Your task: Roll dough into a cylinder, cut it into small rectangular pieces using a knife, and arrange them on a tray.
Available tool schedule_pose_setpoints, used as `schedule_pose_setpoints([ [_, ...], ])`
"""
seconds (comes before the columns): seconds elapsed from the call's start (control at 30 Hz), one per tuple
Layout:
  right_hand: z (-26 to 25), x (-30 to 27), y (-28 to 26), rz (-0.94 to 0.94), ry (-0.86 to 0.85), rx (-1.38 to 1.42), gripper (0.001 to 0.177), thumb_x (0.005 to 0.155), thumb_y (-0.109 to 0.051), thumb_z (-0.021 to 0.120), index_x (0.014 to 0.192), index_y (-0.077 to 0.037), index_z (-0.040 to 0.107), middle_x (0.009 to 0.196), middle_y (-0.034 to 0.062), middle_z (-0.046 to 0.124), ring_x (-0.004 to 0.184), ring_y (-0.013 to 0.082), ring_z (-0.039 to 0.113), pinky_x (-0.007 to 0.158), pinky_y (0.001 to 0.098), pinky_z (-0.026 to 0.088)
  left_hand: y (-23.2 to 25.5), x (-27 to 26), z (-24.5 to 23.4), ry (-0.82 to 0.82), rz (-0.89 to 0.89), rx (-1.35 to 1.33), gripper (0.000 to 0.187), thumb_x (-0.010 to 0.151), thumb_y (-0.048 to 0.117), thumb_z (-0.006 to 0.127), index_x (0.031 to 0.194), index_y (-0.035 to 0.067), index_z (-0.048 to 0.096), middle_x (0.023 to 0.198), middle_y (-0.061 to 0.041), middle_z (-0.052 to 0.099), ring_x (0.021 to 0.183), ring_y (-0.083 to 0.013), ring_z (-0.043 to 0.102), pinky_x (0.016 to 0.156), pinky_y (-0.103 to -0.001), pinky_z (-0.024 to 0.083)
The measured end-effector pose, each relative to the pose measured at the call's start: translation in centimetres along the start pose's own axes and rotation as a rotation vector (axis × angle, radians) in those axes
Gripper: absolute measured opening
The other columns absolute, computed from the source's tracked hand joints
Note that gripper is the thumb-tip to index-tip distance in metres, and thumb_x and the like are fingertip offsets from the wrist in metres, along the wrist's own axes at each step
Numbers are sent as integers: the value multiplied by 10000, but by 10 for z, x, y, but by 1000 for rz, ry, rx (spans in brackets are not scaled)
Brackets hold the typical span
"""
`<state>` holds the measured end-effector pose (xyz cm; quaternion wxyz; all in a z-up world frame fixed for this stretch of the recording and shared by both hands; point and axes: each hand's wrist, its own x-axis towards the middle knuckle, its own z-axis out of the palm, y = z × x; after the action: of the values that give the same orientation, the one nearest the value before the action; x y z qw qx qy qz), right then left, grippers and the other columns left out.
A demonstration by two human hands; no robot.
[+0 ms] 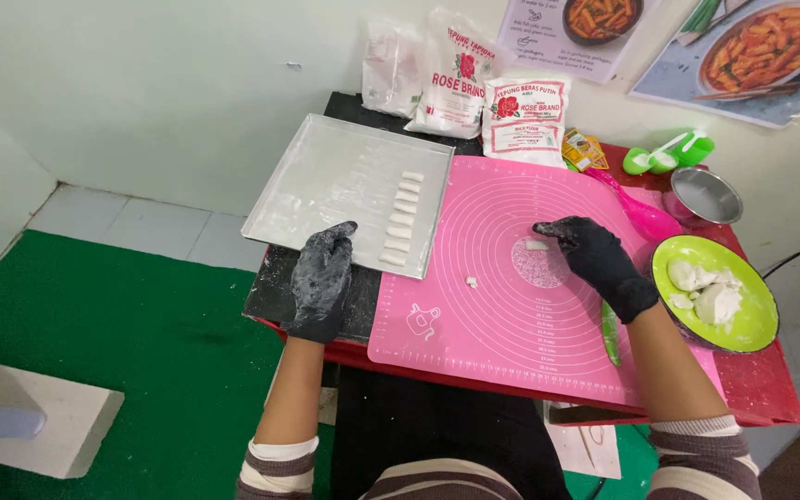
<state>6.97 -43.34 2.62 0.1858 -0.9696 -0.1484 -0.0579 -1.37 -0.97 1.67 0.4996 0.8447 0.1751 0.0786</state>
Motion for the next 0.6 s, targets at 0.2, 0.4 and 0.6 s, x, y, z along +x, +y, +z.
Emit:
schedule_pose_setpoints([
  [0.2, 24, 9, 6, -198, 80, 360, 255, 903, -162, 775, 1139, -64, 779, 1085, 183, 749, 1024, 358, 719, 864, 384, 588, -2, 3, 2, -5, -6, 12, 314, 942, 336, 578, 1200, 444, 722, 1271, 34, 679, 1242, -289, 598, 1064, -446, 482],
  [0.4, 47, 9, 43, -103, 120, -37, 293, 870, -482, 791, 1112, -318, 774, 1026, -41, 733, 1027, 209, 689, 909, 352, 565, 2, 1, 1, -4, -26, 29, 306, 950, 359, 571, 1200, 461, 715, 1279, 37, 670, 1249, -273, 594, 1073, -440, 478],
  [0.6, 34, 8, 15, 70, 134, 0, 344, 898, -469, 779, 1096, -190, 746, 1005, 129, 741, 998, 371, 713, 888, 475, 581, -9, 10, 7, 22, -17, 9, 283, 936, 376, 592, 1164, 480, 721, 1241, 86, 680, 1233, -232, 605, 1059, -414, 493],
])
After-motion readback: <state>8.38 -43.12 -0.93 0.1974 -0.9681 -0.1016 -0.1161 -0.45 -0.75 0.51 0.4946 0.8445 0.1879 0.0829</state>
